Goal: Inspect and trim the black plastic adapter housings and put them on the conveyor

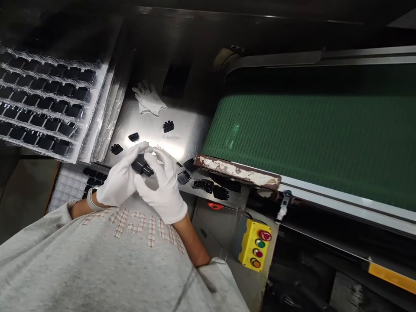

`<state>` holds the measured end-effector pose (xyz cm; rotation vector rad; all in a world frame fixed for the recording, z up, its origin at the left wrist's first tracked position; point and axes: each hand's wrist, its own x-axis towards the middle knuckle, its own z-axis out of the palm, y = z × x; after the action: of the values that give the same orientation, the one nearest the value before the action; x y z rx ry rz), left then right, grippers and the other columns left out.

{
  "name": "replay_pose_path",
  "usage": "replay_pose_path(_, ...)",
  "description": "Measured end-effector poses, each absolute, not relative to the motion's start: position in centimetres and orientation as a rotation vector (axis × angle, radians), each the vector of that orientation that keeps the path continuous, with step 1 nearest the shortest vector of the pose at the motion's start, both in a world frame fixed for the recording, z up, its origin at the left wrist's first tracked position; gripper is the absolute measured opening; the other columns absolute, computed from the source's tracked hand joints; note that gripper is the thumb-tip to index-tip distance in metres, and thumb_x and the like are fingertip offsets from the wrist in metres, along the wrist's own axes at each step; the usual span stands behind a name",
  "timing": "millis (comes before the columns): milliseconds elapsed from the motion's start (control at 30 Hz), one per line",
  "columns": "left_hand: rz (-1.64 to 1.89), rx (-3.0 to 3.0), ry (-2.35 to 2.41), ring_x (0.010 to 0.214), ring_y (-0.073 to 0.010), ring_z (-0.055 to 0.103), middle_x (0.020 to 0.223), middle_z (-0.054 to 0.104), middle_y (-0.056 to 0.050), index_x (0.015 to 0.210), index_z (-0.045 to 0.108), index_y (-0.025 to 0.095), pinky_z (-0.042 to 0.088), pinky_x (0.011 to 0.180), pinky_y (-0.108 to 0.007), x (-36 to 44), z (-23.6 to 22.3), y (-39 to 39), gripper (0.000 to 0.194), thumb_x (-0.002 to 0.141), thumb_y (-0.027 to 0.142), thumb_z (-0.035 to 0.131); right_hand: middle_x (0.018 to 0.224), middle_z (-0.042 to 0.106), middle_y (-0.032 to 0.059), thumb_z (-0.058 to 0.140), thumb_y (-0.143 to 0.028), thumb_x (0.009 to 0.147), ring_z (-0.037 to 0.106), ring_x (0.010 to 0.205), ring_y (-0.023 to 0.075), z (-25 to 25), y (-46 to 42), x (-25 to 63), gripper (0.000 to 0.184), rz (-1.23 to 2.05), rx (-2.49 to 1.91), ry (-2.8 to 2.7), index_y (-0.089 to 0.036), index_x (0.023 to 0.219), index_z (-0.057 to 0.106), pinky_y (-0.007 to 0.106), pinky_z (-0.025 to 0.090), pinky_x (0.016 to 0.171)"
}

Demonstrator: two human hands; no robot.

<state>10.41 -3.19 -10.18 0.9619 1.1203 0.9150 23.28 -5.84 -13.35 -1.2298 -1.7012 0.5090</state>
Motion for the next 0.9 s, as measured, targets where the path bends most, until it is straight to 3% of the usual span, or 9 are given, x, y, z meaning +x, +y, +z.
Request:
replay_pose_path(167,0.923,1.041,1.143,0.137,-0.0223,0.042,0.145,0.045,-0.010,0.140,0.038,0.026,0.035,0.116,-0.041,11.0,-9.4,-3.8,0.063,0.084,0.034,0.066,0.106,0.065,0.0074,0.069,-0.031,0.078,0.064,0.099,0.0221,-13.4,-5.7,23.3,0.033,0.635,-1.338,-1.509,-0.026,0.110,0.066,0.035,0.056,0.087)
replay_pose_path(333,1.015,1.263,1.046,0.124,-0.0205,0.054,0.129,0.057,-0.007,0.137,0.044,0.027,0.041,0.111,-0.037,10.9,-8.9,-3.9,0.066,0.078,0.025,0.074,0.082,0.068,0.0008,0.077,-0.032,0.064,0.064,0.073,0.0170,-12.8,-5.6,23.1,0.029,1.037,-1.337,-1.093,-0.024,0.088,0.062,0.031,0.057,0.073)
replay_pose_path(500,1.022,1.316,1.009,0.116,-0.0204,0.060,0.124,0.062,-0.007,0.135,0.051,0.027,0.047,0.105,-0.036,10.4,-8.7,-4.1,0.064,0.076,0.025,0.077,0.079,0.069,0.0000,0.080,-0.028,0.058,0.066,0.075,0.0168,-11.9,-5.5,22.9,0.030,1.340,-1.219,-0.830,-0.022,0.081,0.060,0.032,0.058,0.077)
replay_pose_path(633,1.045,1.349,1.010,0.113,-0.0199,0.063,0.121,0.065,-0.007,0.133,0.053,0.027,0.048,0.105,-0.036,10.2,-8.7,-4.3,0.066,0.073,0.026,0.080,0.080,0.071,0.0003,0.083,-0.020,0.054,0.069,0.079,0.0174,-11.3,-5.7,22.9,0.031,1.300,-1.223,-0.835,-0.021,0.077,0.061,0.031,0.059,0.078)
replay_pose_path(900,1.028,1.400,1.065,0.109,-0.0199,0.065,0.116,0.069,-0.007,0.127,0.057,0.023,0.049,0.104,-0.037,10.0,-8.6,-4.3,0.065,0.068,0.030,0.084,0.088,0.074,0.0025,0.087,-0.022,0.053,0.070,0.083,0.0212,-10.9,-6.4,22.8,0.038,1.254,-1.208,-0.804,-0.022,0.086,0.067,0.037,0.061,0.078)
